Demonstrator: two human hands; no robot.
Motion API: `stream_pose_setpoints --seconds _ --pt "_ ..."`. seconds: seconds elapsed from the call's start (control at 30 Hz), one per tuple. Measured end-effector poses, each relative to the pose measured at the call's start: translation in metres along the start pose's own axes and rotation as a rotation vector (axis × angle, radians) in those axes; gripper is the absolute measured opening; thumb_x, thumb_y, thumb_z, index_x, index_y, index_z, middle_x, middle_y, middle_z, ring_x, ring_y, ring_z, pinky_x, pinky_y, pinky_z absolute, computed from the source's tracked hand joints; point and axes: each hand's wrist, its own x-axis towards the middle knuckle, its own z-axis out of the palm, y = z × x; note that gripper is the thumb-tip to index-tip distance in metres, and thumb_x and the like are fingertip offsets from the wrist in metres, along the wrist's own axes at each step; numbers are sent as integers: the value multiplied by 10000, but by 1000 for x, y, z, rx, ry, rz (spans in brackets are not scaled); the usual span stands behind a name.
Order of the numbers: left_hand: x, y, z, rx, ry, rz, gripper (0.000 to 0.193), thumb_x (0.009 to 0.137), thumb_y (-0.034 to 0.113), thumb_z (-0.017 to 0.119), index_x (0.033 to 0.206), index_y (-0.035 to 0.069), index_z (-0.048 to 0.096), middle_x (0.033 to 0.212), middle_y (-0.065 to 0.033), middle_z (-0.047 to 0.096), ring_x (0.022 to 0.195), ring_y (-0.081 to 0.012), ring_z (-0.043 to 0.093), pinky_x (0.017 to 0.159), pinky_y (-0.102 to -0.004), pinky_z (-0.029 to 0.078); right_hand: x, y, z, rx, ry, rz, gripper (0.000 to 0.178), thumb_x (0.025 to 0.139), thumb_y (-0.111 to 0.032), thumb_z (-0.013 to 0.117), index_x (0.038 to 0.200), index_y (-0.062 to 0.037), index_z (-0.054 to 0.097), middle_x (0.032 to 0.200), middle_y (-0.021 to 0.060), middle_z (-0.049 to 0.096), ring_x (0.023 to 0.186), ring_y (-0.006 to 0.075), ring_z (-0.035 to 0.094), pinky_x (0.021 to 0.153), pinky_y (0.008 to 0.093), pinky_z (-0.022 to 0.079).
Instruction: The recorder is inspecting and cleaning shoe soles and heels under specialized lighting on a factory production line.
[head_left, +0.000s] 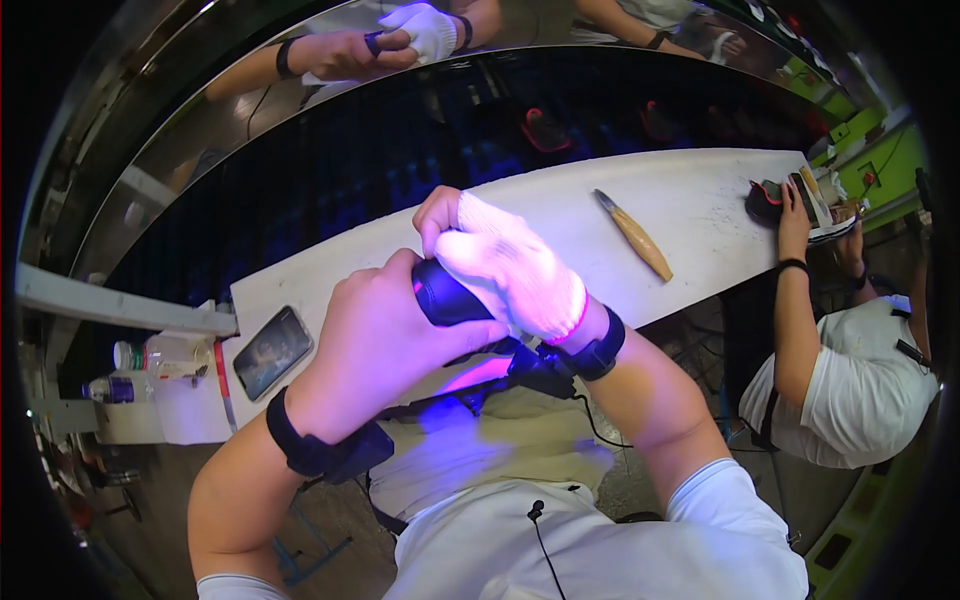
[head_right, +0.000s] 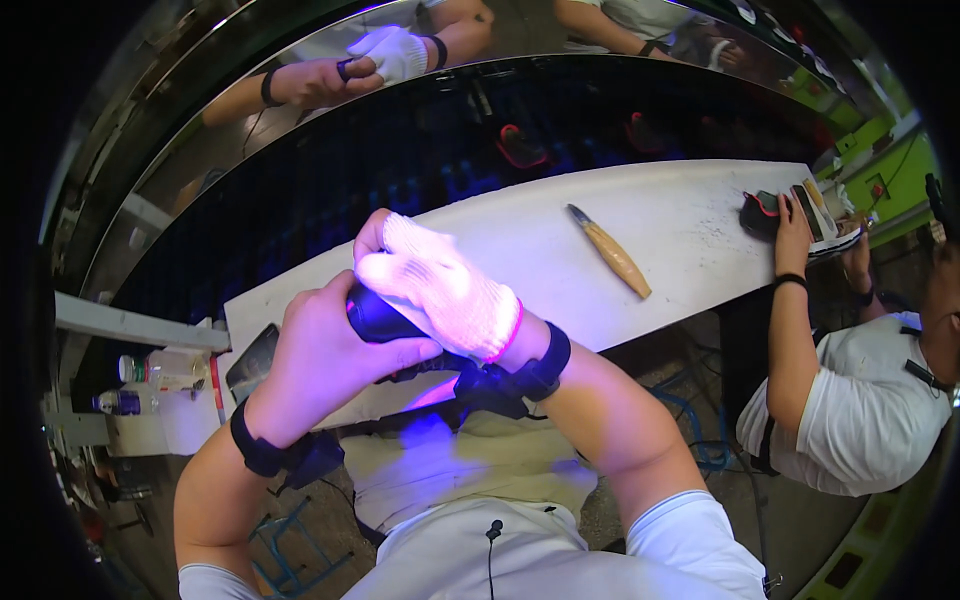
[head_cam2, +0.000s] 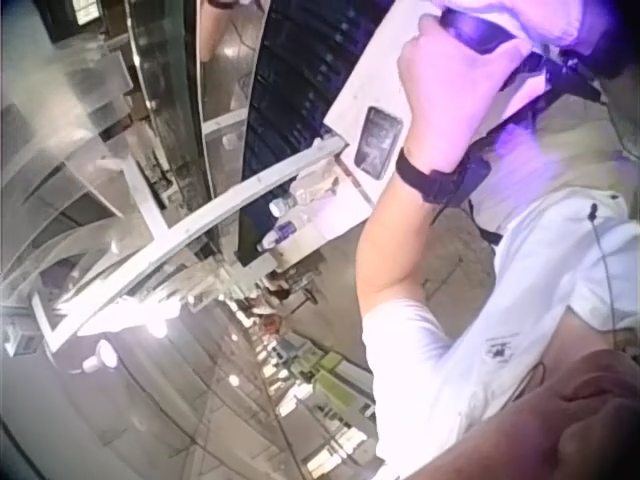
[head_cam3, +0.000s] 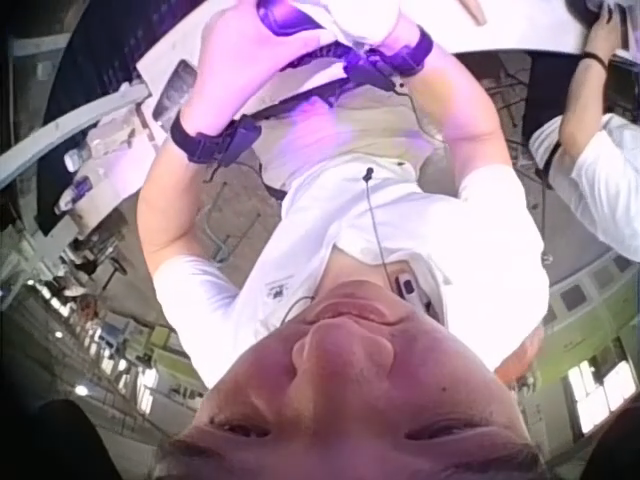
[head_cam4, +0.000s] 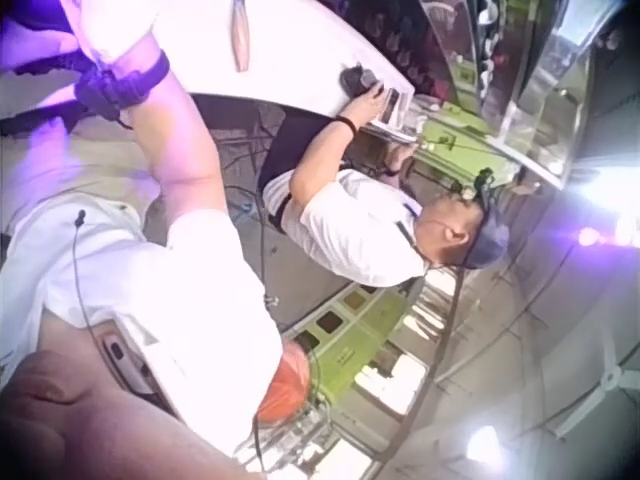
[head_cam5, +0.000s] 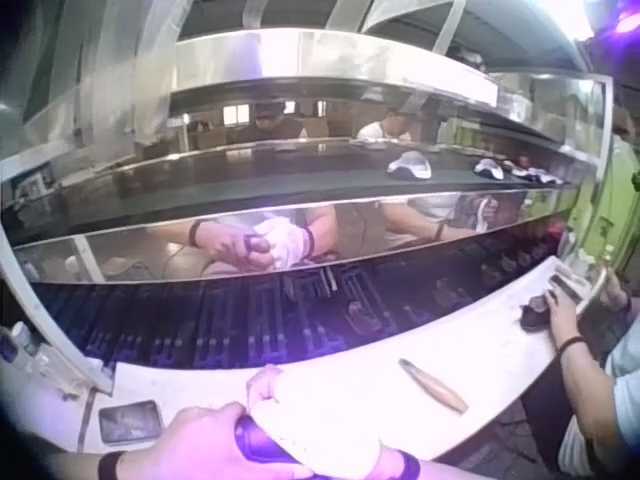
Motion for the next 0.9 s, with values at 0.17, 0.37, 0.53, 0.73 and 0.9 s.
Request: stream_pose_setpoints --seconds 0.17,0.37,0.53,0.73,0.9 --pt "-8 27 19 292 100 329 874 679 630 905 1130 -63 620 692 -123 695 591 -288 725 570 -411 576 -37 -14 -15 -137 62 -180 371 1010 -317 502 1160 5 608 1121 90 548 1035 190 524 989 326 418" --pt "-28 41 35 308 25 520 770 692 578 932 1050 -22 608 678 -115 656 538 -277 680 567 -428 571 -84 -24 -16 -273 -6 -150 701 1129 -537 291 1301 44 642 1324 206 685 1448 369 510 1253 527 312" --pt "-37 15 0 341 70 878 733 694 518 948 1158 29 660 960 -197 704 890 -339 748 721 -424 614 -116 -20 6 -611 -81 -322 724 1024 -527 538 1463 48 513 1506 270 556 1477 436 479 1243 536 342" --pt "-95 -43 29 -273 82 379 1044 643 374 1028 1473 102 458 1582 -240 361 1443 -389 450 1163 -465 421 -108 36 9 -1089 -66 -148 912 830 -366 836 1520 78 437 1426 296 605 1370 483 553 1161 528 446" --pt "-113 -74 52 -405 266 409 1060 681 265 1018 1531 126 399 1603 -268 340 1462 -403 436 1191 -490 396 -96 50 -4 -1035 -117 -415 713 790 -173 792 1428 6 531 1156 224 704 1028 445 695 879 509 561"
